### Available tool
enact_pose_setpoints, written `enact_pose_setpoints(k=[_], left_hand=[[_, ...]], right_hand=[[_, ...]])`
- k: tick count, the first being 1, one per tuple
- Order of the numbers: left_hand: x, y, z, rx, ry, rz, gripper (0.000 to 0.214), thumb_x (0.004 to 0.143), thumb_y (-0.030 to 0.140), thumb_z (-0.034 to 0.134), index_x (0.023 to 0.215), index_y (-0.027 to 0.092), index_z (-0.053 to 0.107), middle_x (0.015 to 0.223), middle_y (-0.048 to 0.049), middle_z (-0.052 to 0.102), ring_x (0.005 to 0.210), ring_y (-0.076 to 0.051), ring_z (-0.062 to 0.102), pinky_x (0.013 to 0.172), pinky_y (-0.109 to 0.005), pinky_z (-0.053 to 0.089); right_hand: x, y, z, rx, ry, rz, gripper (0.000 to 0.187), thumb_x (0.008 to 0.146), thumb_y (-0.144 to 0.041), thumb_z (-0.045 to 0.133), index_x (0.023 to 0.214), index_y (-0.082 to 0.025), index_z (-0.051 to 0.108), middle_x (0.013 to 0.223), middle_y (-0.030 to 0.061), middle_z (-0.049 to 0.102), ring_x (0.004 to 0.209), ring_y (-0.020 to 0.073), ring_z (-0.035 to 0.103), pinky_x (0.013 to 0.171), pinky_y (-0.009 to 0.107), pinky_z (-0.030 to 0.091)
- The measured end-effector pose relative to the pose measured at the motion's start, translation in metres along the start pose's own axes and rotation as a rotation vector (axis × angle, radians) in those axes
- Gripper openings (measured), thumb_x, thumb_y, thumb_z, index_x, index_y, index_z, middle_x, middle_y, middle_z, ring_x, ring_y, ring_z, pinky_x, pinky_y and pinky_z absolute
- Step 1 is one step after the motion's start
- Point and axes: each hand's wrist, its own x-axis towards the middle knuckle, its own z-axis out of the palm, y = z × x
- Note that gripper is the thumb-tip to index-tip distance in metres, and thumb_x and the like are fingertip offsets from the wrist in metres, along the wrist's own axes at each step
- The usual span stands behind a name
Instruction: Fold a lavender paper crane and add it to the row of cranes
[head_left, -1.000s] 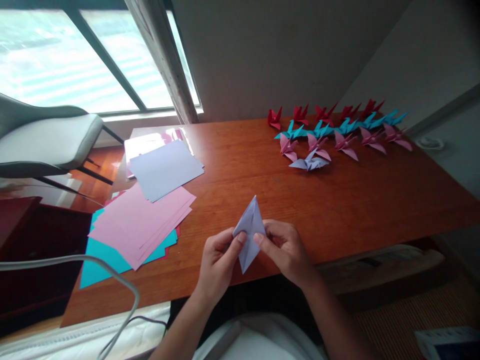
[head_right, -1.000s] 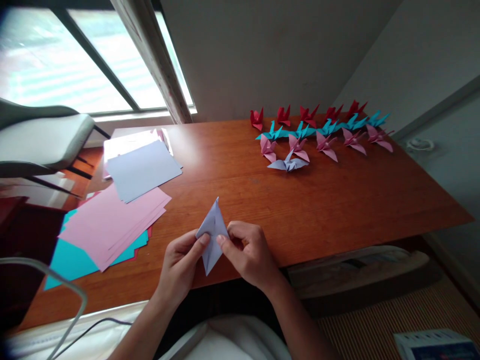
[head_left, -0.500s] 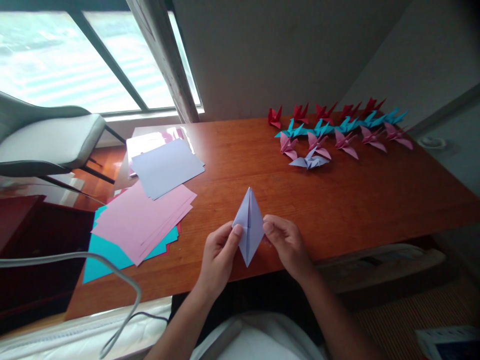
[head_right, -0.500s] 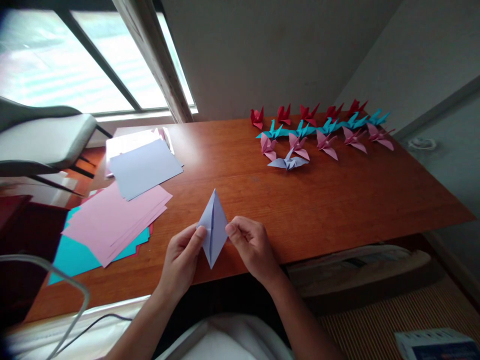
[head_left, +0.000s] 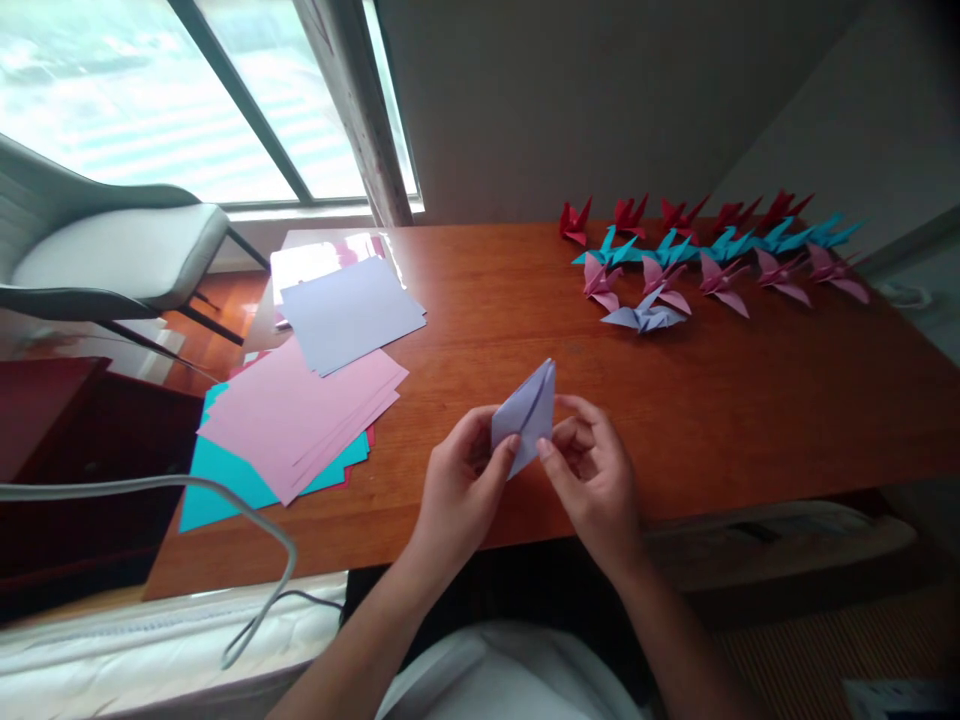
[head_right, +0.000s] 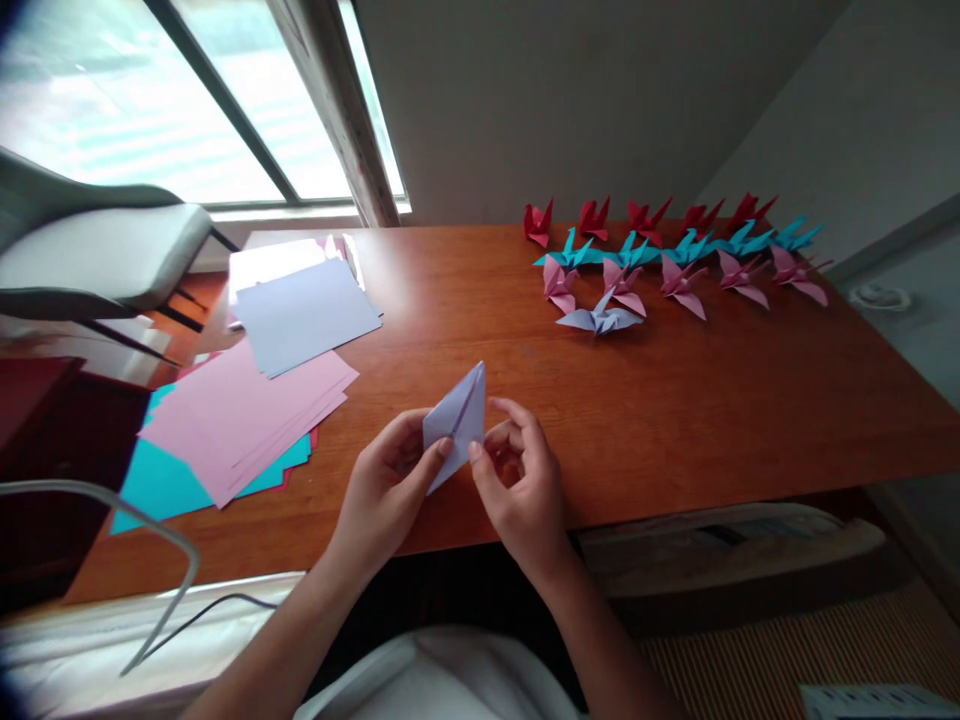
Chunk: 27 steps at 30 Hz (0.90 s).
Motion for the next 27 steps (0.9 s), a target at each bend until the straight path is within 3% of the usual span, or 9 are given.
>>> enact_pose_setpoints(k=[3, 5, 7, 9, 12, 15, 18, 23, 27], left_hand=[[0.013, 0.006, -0.009, 0.239, 0.012, 0.099, 0.024, 0.094, 0.026, 0.060, 0.117, 0.019, 0.060, 0.095, -0.0048, 0.071, 0.081, -0.016, 0.066, 0.067, -0.023, 0.048], [0.025, 0.010, -0.017, 0.448, -0.051, 0.166, 0.030, 0.097, 0.023, 0.053, 0.127, 0.018, 0.056, 0.094, -0.0052, 0.072, 0.077, -0.016, 0.066, 0.067, -0.025, 0.048], [0.037, 0.014, -0.022, 0.669, -0.174, 0.241, 0.028, 0.099, 0.020, 0.048, 0.125, 0.017, 0.058, 0.101, -0.0083, 0.074, 0.083, -0.019, 0.069, 0.071, -0.028, 0.049], [0.047, 0.016, -0.024, 0.858, -0.319, 0.294, 0.028, 0.100, 0.018, 0.044, 0.123, 0.018, 0.059, 0.106, -0.0103, 0.075, 0.090, -0.023, 0.071, 0.075, -0.032, 0.050], [0.055, 0.018, -0.019, 1.000, -0.399, 0.336, 0.024, 0.099, 0.016, 0.045, 0.118, 0.017, 0.060, 0.105, -0.0102, 0.074, 0.088, -0.024, 0.072, 0.072, -0.031, 0.051], [0.057, 0.019, -0.015, 1.122, -0.380, 0.325, 0.023, 0.096, 0.013, 0.047, 0.115, 0.017, 0.060, 0.105, -0.0095, 0.072, 0.087, -0.024, 0.072, 0.069, -0.031, 0.052], [0.059, 0.020, -0.017, 1.186, -0.316, 0.321, 0.033, 0.094, 0.012, 0.048, 0.125, 0.018, 0.057, 0.112, -0.0107, 0.071, 0.090, -0.026, 0.073, 0.073, -0.033, 0.054], [0.080, 0.016, -0.025, 1.084, -0.243, 0.364, 0.039, 0.096, 0.013, 0.046, 0.133, 0.016, 0.056, 0.124, -0.0131, 0.071, 0.105, -0.028, 0.071, 0.085, -0.036, 0.055], [0.099, 0.011, -0.028, 1.017, -0.210, 0.290, 0.041, 0.095, 0.011, 0.045, 0.134, 0.013, 0.055, 0.118, -0.0127, 0.074, 0.104, -0.026, 0.071, 0.087, -0.036, 0.055]], right_hand=[[-0.001, 0.002, -0.002, -0.045, 0.017, -0.012, 0.047, 0.092, -0.024, 0.062, 0.136, -0.026, 0.046, 0.080, -0.0014, 0.063, 0.069, 0.0150, 0.062, 0.061, 0.026, 0.052], [0.001, 0.001, -0.006, -0.144, 0.070, -0.081, 0.043, 0.093, -0.023, 0.062, 0.134, -0.026, 0.050, 0.087, 0.0018, 0.066, 0.074, 0.0164, 0.064, 0.063, 0.028, 0.054], [0.007, -0.002, -0.013, -0.309, 0.102, -0.235, 0.032, 0.092, -0.018, 0.061, 0.123, -0.026, 0.059, 0.097, 0.0051, 0.069, 0.083, 0.0189, 0.066, 0.072, 0.033, 0.056], [0.014, -0.006, -0.019, -0.484, 0.025, -0.442, 0.025, 0.091, -0.011, 0.061, 0.110, -0.026, 0.066, 0.102, 0.0061, 0.071, 0.095, 0.0225, 0.066, 0.085, 0.041, 0.056], [0.025, -0.006, -0.026, -0.613, -0.152, -0.603, 0.030, 0.090, -0.004, 0.057, 0.108, -0.026, 0.067, 0.112, 0.0064, 0.073, 0.110, 0.0255, 0.063, 0.099, 0.049, 0.052], [0.033, -0.001, -0.029, -0.676, -0.283, -0.631, 0.032, 0.091, -0.007, 0.058, 0.117, -0.024, 0.065, 0.123, 0.0088, 0.070, 0.119, 0.0271, 0.061, 0.103, 0.050, 0.052], [0.043, 0.001, -0.029, -0.726, -0.356, -0.639, 0.032, 0.092, -0.012, 0.060, 0.123, -0.021, 0.063, 0.127, 0.0108, 0.068, 0.123, 0.0277, 0.059, 0.105, 0.049, 0.051], [0.071, -0.006, -0.028, -0.823, -0.433, -0.722, 0.026, 0.096, -0.015, 0.058, 0.119, -0.020, 0.066, 0.128, 0.0105, 0.068, 0.119, 0.0275, 0.061, 0.100, 0.045, 0.053], [0.095, -0.007, -0.026, -0.940, -0.483, -0.810, 0.024, 0.098, -0.014, 0.052, 0.115, -0.018, 0.069, 0.122, 0.0111, 0.071, 0.112, 0.0283, 0.063, 0.095, 0.044, 0.053]])
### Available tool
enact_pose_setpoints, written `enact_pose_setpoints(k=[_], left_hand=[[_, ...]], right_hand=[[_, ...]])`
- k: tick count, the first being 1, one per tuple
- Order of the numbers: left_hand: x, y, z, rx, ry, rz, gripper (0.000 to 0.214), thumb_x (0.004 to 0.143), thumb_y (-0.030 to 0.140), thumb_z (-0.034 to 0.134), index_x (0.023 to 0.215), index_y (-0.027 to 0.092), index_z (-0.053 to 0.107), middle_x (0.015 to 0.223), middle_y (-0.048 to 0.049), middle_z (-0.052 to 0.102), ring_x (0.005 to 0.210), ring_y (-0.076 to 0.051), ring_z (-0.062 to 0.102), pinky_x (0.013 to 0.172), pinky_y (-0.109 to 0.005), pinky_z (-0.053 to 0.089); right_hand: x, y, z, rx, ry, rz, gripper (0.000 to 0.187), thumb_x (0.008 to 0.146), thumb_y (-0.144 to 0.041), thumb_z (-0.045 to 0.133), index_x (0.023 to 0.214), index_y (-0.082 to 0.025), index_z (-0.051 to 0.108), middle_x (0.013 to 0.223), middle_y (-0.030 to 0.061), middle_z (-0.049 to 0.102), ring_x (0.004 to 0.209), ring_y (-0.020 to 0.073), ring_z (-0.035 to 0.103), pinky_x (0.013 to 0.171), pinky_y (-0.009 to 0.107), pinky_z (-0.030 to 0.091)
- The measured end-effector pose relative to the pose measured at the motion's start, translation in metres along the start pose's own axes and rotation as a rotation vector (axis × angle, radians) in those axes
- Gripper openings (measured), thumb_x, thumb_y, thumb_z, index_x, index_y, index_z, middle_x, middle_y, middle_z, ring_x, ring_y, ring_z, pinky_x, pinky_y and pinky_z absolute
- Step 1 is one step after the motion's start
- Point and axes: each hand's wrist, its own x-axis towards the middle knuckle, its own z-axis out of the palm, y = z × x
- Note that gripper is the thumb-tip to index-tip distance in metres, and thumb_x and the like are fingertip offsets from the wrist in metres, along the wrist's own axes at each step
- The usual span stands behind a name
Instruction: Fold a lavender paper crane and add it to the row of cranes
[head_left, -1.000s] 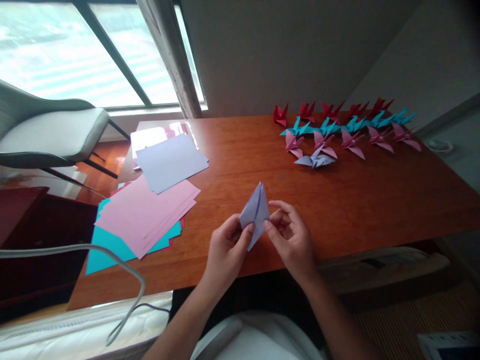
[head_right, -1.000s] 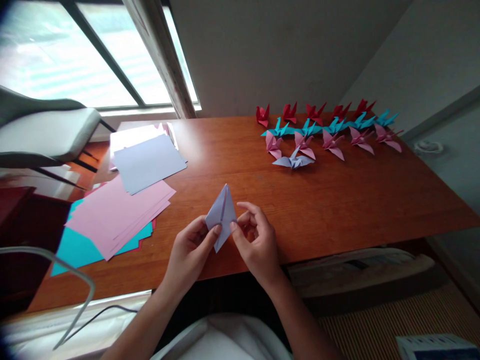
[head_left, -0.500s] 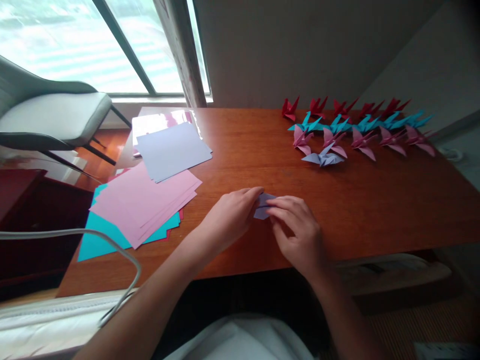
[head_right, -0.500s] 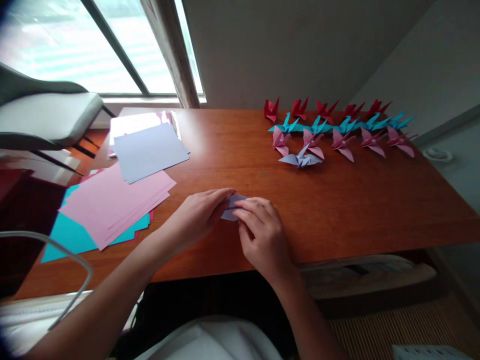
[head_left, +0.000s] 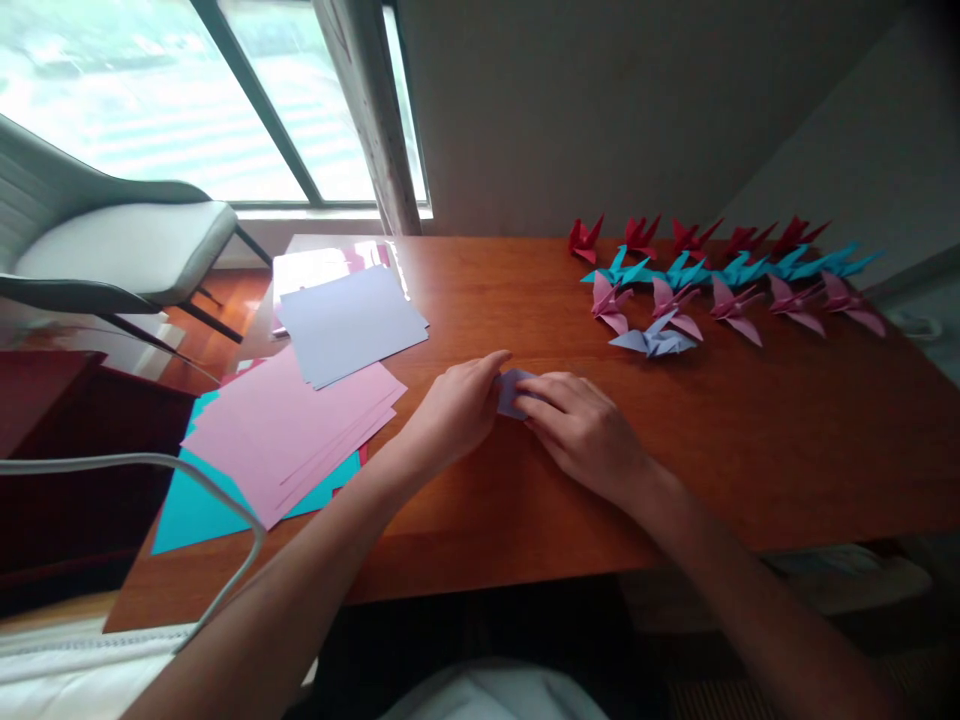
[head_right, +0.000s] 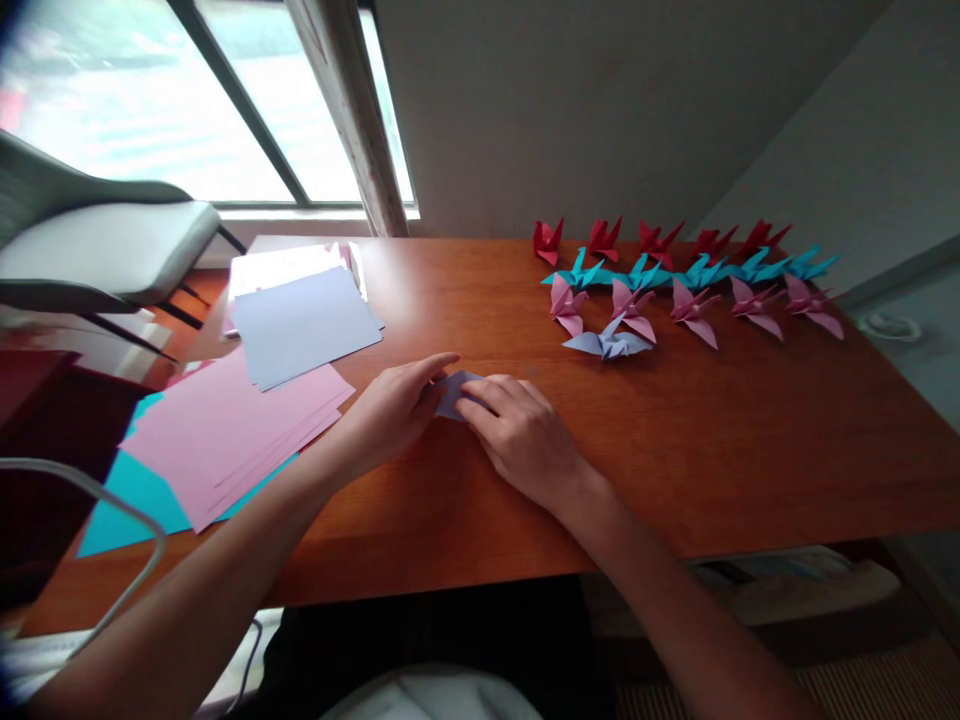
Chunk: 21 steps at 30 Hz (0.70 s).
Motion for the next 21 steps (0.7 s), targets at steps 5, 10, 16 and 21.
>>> enact_pose_setpoints(k=[5, 10, 16, 21], left_hand=[[0.006, 0.002, 0.001, 0.162, -0.015, 0.079, 0.035, 0.094, 0.012, 0.049, 0.127, 0.016, 0.058, 0.111, -0.0115, 0.070, 0.099, -0.025, 0.068, 0.084, -0.036, 0.053], [0.004, 0.005, 0.000, 0.357, 0.007, 0.155, 0.023, 0.094, 0.016, 0.053, 0.115, 0.017, 0.062, 0.114, -0.0124, 0.064, 0.104, -0.028, 0.061, 0.086, -0.042, 0.050], [-0.007, 0.006, 0.002, 0.531, -0.029, 0.399, 0.023, 0.101, 0.017, 0.045, 0.114, 0.011, 0.063, 0.115, -0.0136, 0.067, 0.111, -0.028, 0.060, 0.095, -0.044, 0.045], [-0.022, 0.003, -0.002, 0.592, -0.007, 0.462, 0.022, 0.101, 0.014, 0.045, 0.110, 0.010, 0.065, 0.110, -0.0127, 0.069, 0.104, -0.026, 0.063, 0.085, -0.039, 0.048]], right_hand=[[0.006, 0.014, 0.007, -0.017, -0.032, -0.024, 0.024, 0.100, -0.016, 0.051, 0.110, -0.018, 0.072, 0.117, 0.0132, 0.073, 0.103, 0.0261, 0.066, 0.088, 0.042, 0.053], [0.004, 0.017, 0.012, 0.018, 0.002, -0.012, 0.021, 0.099, -0.019, 0.054, 0.109, -0.018, 0.073, 0.113, 0.0120, 0.074, 0.103, 0.0257, 0.066, 0.089, 0.042, 0.052], [0.002, 0.016, 0.016, -0.015, 0.042, -0.048, 0.022, 0.099, -0.015, 0.051, 0.107, -0.017, 0.072, 0.111, 0.0115, 0.075, 0.102, 0.0253, 0.066, 0.089, 0.041, 0.052], [0.001, 0.009, 0.017, 0.008, 0.054, -0.092, 0.023, 0.100, -0.014, 0.050, 0.103, -0.018, 0.073, 0.108, 0.0112, 0.076, 0.100, 0.0243, 0.068, 0.089, 0.041, 0.053]])
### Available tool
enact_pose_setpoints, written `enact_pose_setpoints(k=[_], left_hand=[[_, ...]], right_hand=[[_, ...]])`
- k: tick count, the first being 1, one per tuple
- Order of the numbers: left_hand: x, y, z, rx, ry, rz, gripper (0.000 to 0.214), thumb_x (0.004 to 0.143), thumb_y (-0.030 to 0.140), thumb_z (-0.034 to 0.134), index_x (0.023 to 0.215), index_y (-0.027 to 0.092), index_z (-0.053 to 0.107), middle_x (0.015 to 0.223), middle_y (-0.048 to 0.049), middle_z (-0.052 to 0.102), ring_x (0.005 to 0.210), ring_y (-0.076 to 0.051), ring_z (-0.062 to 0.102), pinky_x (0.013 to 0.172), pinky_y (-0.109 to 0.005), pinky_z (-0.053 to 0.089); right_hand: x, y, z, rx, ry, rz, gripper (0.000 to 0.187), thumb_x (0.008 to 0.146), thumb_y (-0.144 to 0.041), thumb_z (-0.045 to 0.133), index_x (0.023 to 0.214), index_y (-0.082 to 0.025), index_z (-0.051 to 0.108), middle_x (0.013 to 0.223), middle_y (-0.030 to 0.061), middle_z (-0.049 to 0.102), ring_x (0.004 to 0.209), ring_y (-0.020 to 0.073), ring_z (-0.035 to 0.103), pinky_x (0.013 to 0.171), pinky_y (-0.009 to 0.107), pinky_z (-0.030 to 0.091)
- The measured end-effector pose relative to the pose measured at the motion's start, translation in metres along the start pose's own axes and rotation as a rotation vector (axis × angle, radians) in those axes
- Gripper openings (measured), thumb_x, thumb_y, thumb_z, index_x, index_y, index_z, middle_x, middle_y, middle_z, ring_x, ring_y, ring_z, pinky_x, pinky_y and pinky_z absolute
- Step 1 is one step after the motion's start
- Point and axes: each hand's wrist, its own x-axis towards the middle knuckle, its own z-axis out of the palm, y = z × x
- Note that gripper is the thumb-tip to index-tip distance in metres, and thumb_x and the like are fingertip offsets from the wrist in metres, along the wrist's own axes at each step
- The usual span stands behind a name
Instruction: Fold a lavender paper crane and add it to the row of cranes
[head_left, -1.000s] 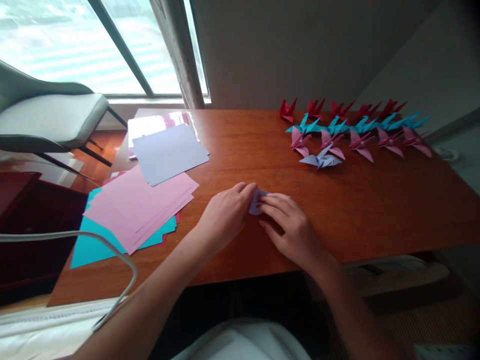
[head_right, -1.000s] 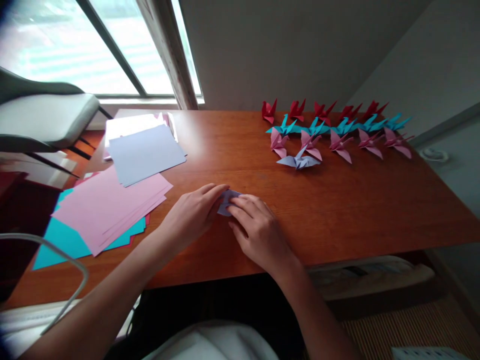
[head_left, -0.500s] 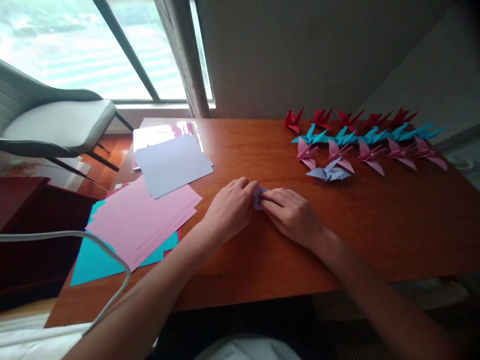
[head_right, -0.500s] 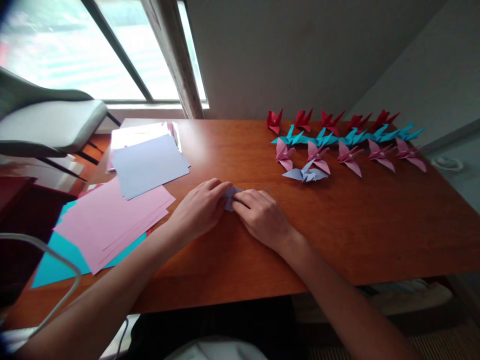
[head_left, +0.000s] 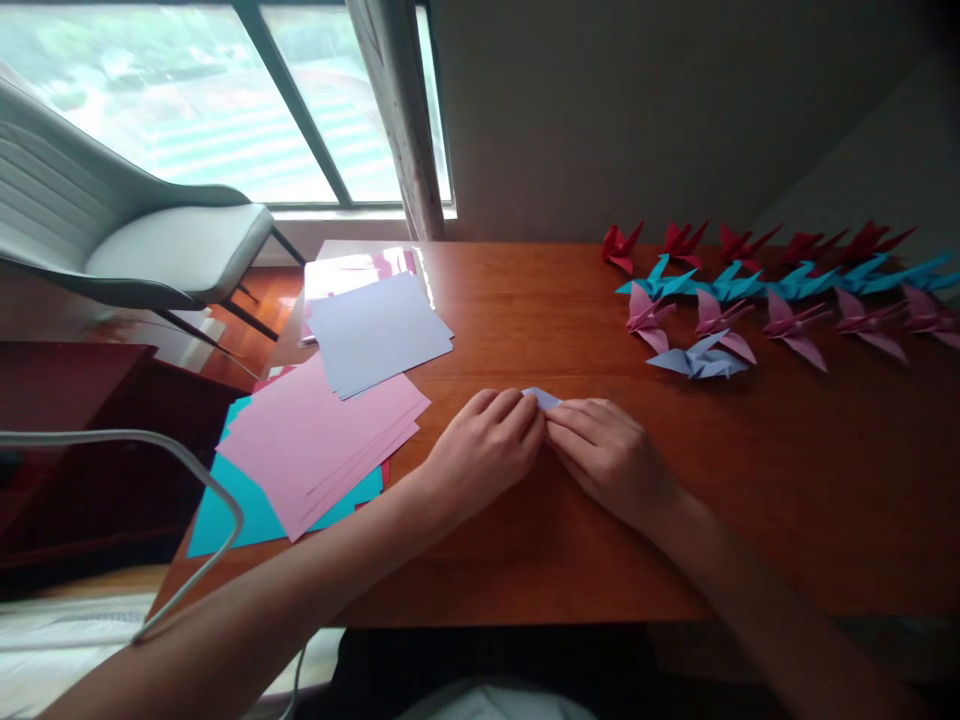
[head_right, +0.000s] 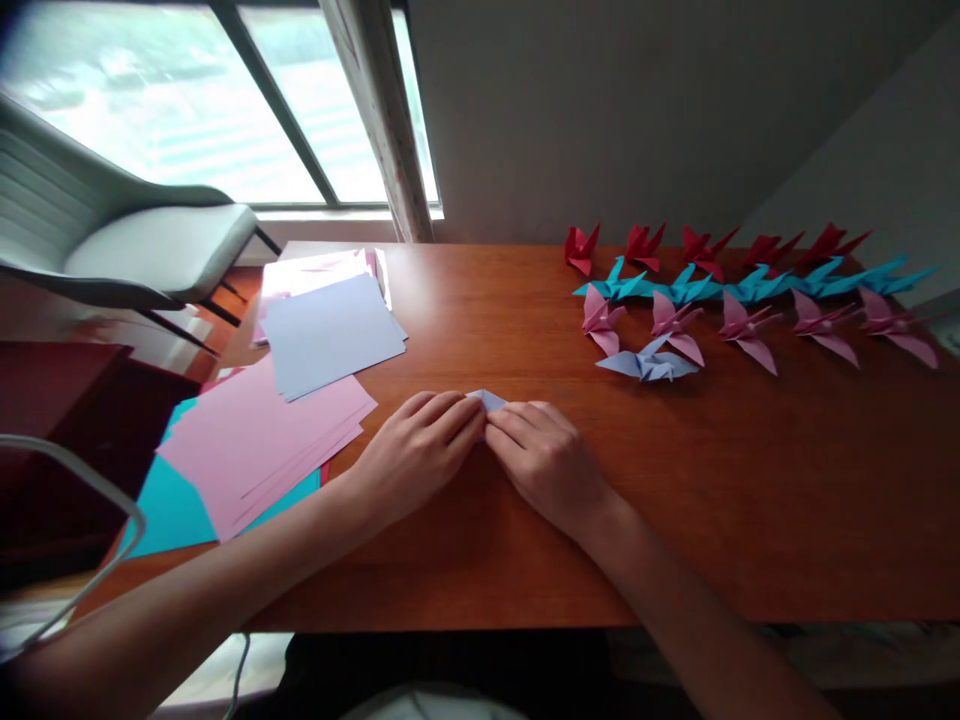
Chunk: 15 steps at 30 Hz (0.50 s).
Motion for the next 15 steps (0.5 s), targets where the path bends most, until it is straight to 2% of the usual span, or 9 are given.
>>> enact_pose_setpoints(k=[6, 10, 15], left_hand=[[-0.024, -0.003, 0.001, -0.096, 0.085, -0.017, 0.023, 0.101, 0.015, 0.047, 0.113, 0.012, 0.065, 0.119, -0.0118, 0.071, 0.107, -0.025, 0.066, 0.085, -0.037, 0.050], [-0.034, -0.004, 0.006, -0.205, 0.139, -0.045, 0.022, 0.100, 0.018, 0.051, 0.117, 0.016, 0.066, 0.126, -0.0087, 0.071, 0.116, -0.025, 0.065, 0.093, -0.039, 0.051], [-0.038, -0.009, 0.007, -0.306, 0.153, -0.069, 0.024, 0.100, 0.017, 0.051, 0.118, 0.016, 0.067, 0.124, -0.0078, 0.073, 0.115, -0.023, 0.067, 0.093, -0.037, 0.052]], right_hand=[[0.000, -0.008, 0.001, 0.035, -0.019, -0.043, 0.022, 0.098, -0.012, 0.053, 0.106, -0.019, 0.073, 0.114, 0.0097, 0.076, 0.105, 0.0252, 0.070, 0.092, 0.043, 0.054], [-0.001, -0.011, 0.002, 0.088, 0.007, 0.008, 0.024, 0.098, -0.011, 0.054, 0.110, -0.021, 0.073, 0.112, 0.0088, 0.077, 0.104, 0.0247, 0.071, 0.093, 0.045, 0.055], [-0.006, -0.018, 0.002, 0.079, 0.009, 0.067, 0.026, 0.098, -0.009, 0.053, 0.113, -0.019, 0.071, 0.115, 0.0087, 0.077, 0.112, 0.0251, 0.069, 0.096, 0.045, 0.054]])
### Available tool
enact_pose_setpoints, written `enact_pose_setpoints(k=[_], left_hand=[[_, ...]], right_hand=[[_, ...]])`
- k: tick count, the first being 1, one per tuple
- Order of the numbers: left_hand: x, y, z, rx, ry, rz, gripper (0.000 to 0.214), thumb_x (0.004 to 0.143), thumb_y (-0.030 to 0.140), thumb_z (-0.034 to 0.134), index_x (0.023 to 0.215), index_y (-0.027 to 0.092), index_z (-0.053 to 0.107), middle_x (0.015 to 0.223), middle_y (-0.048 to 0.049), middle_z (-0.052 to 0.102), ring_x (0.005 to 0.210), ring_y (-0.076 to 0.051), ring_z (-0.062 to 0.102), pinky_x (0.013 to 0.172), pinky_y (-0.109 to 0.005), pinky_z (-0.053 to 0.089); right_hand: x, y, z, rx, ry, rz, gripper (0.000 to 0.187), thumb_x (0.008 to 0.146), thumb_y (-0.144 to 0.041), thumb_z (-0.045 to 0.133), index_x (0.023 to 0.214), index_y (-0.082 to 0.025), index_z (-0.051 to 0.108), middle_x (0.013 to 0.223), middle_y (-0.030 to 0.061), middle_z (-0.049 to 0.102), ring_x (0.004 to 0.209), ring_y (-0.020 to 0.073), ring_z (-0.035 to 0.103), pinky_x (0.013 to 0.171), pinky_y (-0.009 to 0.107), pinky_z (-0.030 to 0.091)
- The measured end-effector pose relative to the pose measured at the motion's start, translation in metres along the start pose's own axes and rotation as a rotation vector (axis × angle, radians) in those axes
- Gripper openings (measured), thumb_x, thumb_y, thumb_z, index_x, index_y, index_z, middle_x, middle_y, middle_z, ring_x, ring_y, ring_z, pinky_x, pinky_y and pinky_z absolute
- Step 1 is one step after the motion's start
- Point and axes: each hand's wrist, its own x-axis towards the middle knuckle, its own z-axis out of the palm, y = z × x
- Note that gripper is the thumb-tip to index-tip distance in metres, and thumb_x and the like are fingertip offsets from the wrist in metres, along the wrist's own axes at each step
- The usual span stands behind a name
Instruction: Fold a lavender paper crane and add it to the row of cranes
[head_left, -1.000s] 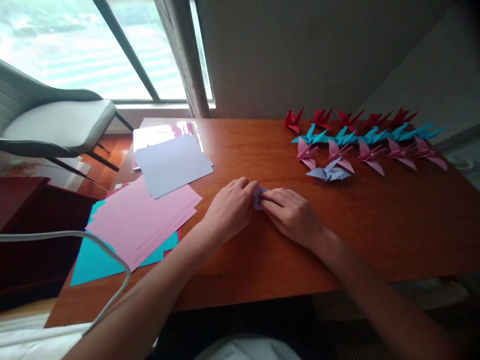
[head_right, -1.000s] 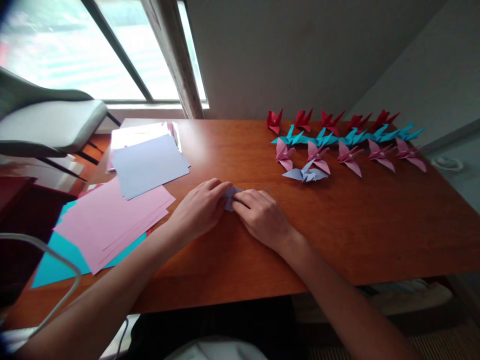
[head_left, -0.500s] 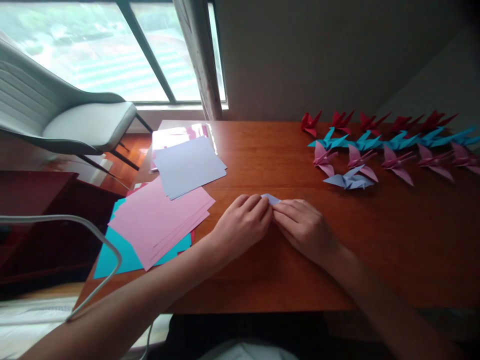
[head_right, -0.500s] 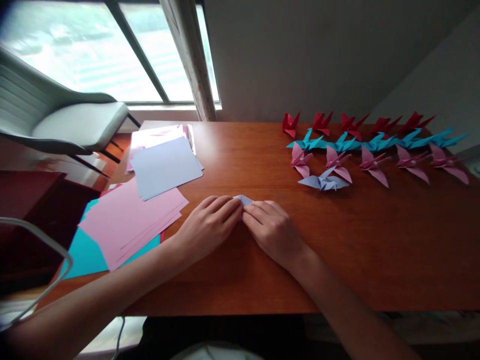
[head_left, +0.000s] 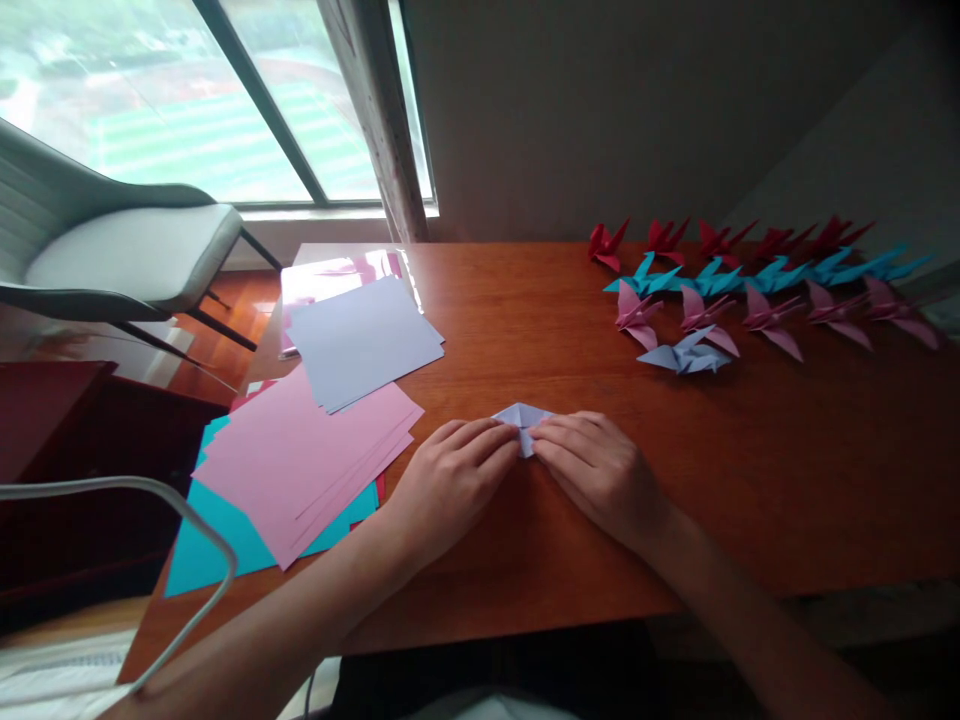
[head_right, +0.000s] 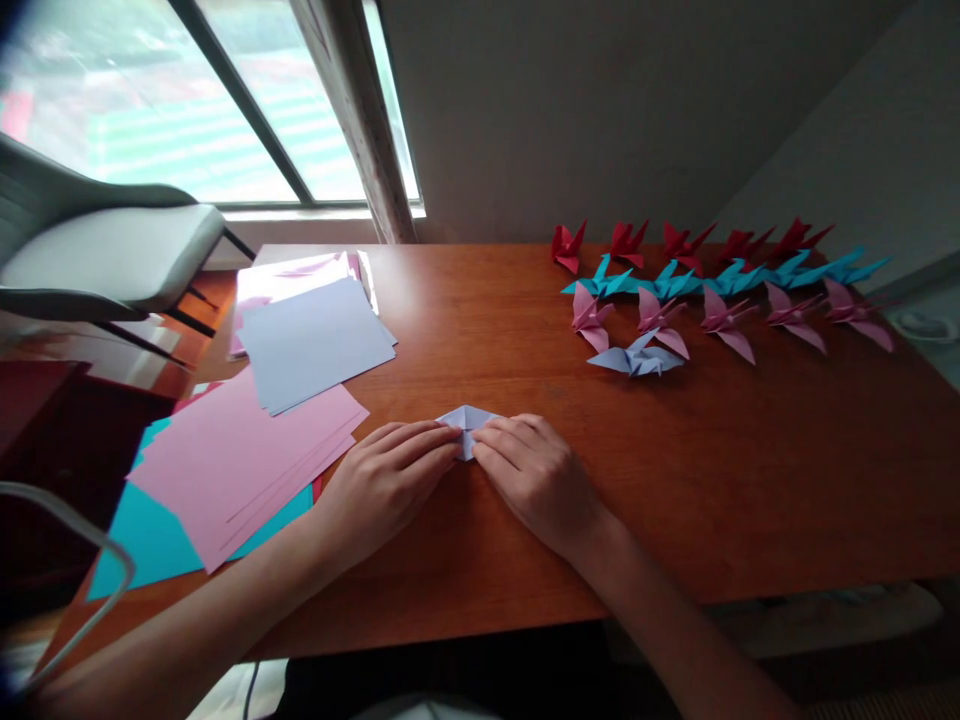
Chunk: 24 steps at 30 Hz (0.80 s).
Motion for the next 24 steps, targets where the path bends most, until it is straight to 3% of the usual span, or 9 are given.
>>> enact_pose_setpoints(k=[11, 19, 24], left_hand=[[0.0039, -0.0058, -0.0035, -0.024, 0.013, 0.030, 0.027, 0.103, 0.016, 0.044, 0.115, 0.014, 0.068, 0.118, -0.0085, 0.075, 0.108, -0.021, 0.069, 0.089, -0.036, 0.054], [0.0065, -0.0110, -0.0053, -0.051, 0.002, 0.040, 0.023, 0.103, 0.018, 0.047, 0.110, 0.016, 0.068, 0.117, -0.0051, 0.075, 0.106, -0.022, 0.069, 0.085, -0.036, 0.052], [0.0059, -0.0084, -0.0032, -0.034, 0.021, 0.036, 0.018, 0.100, 0.018, 0.052, 0.106, 0.015, 0.069, 0.117, -0.0067, 0.074, 0.107, -0.025, 0.067, 0.086, -0.038, 0.052]], right_hand=[[0.0030, -0.0049, -0.0005, 0.002, -0.003, 0.065, 0.024, 0.094, -0.014, 0.062, 0.115, -0.022, 0.071, 0.109, 0.0080, 0.077, 0.110, 0.0267, 0.067, 0.093, 0.045, 0.055], [0.0059, -0.0055, 0.0007, -0.024, 0.040, 0.075, 0.019, 0.095, -0.013, 0.062, 0.109, -0.021, 0.072, 0.107, 0.0073, 0.077, 0.108, 0.0265, 0.065, 0.089, 0.042, 0.055], [0.0031, -0.0058, 0.0012, -0.081, 0.001, 0.067, 0.016, 0.095, -0.013, 0.063, 0.105, -0.021, 0.073, 0.098, 0.0073, 0.076, 0.096, 0.0248, 0.064, 0.084, 0.041, 0.053]])
